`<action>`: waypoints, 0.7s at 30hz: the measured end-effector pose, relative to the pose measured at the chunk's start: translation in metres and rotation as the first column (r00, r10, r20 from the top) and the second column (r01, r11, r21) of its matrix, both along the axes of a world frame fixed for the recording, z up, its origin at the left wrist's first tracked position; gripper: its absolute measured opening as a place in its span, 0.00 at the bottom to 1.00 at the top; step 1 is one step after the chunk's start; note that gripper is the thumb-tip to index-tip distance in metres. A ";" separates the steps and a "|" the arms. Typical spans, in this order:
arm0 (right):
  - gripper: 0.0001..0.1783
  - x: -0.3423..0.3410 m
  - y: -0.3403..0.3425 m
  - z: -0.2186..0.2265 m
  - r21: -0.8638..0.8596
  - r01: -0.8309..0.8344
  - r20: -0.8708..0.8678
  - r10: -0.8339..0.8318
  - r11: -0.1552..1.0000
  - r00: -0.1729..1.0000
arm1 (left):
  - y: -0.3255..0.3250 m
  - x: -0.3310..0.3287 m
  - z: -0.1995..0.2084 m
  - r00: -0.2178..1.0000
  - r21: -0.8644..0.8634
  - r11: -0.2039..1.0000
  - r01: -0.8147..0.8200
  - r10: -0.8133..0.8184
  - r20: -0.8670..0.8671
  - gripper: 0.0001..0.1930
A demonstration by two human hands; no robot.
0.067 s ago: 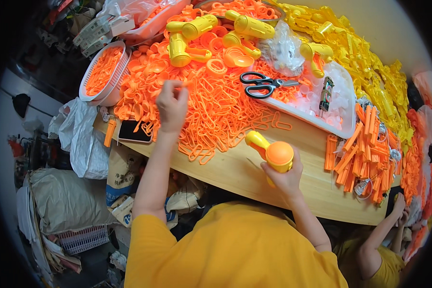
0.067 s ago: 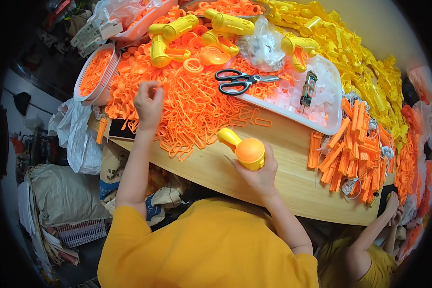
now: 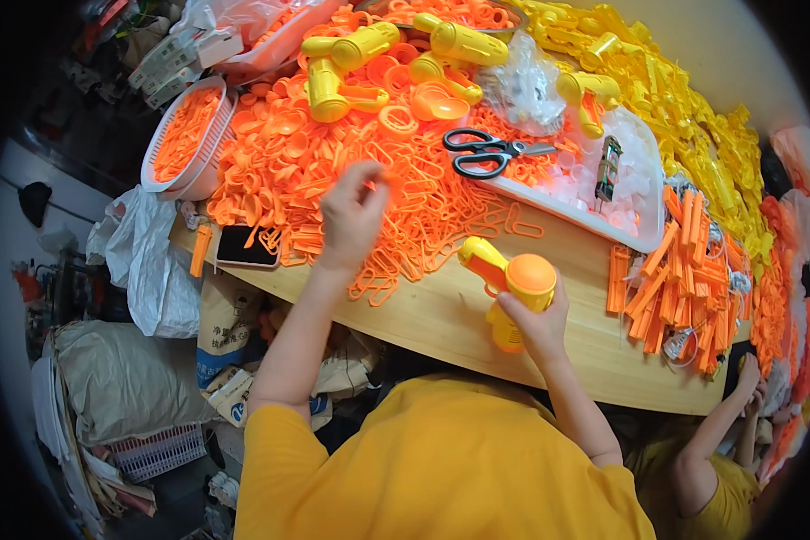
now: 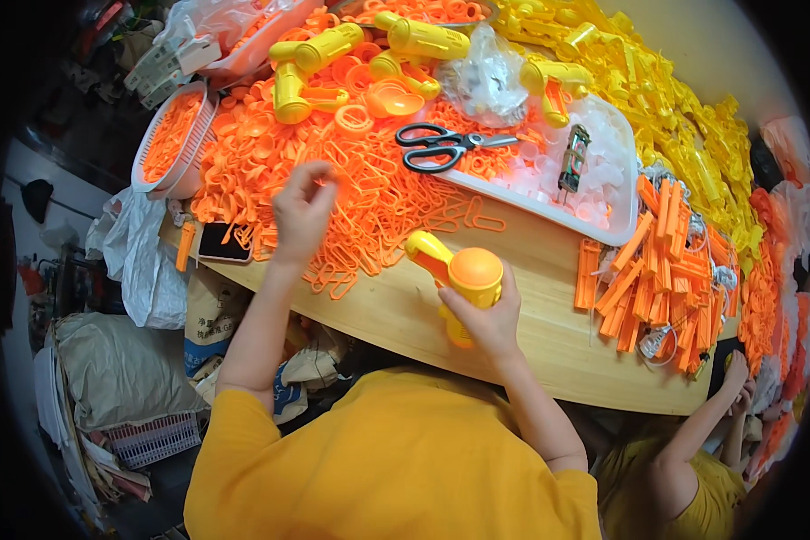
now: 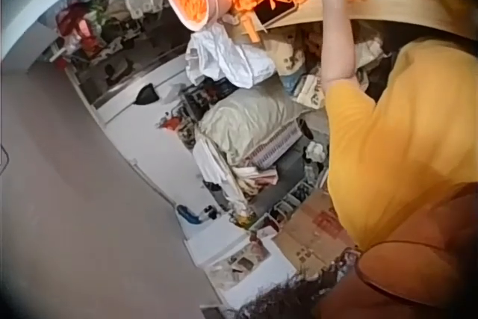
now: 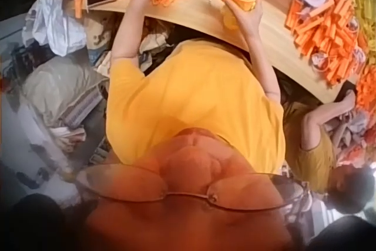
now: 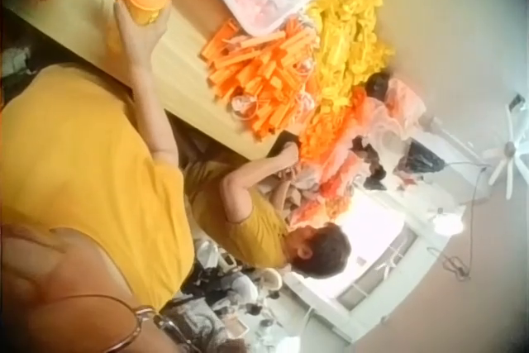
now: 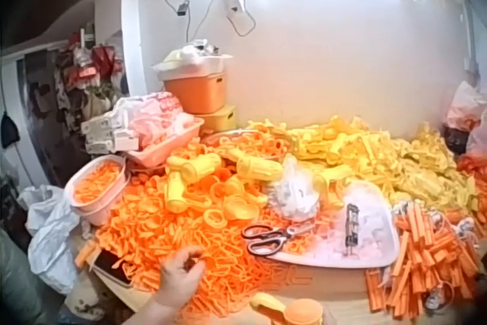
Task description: Assembling plastic toy gun bodies and components by hand at a workbench.
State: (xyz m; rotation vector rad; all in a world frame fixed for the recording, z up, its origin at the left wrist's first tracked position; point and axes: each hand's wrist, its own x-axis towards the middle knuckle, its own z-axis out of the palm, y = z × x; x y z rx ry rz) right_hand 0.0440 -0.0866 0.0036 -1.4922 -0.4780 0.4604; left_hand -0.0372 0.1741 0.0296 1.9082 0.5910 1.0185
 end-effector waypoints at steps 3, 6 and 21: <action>0.27 0.008 -0.005 0.000 0.102 -0.048 -0.415 0.087 0.994 0.906 | -0.052 0.001 -0.005 0.964 -0.184 0.948 0.260 -0.267 -0.014 0.13; 0.28 0.008 -0.007 0.005 0.163 -0.057 -0.475 0.129 0.985 0.870 | -0.071 0.001 -0.004 0.893 -0.752 0.549 0.364 -0.436 0.114 0.15; 0.27 -0.011 -0.021 0.003 0.183 -0.199 -0.570 0.268 0.963 0.777 | -0.093 0.000 -0.029 0.833 -0.692 0.527 0.493 -0.515 0.200 0.17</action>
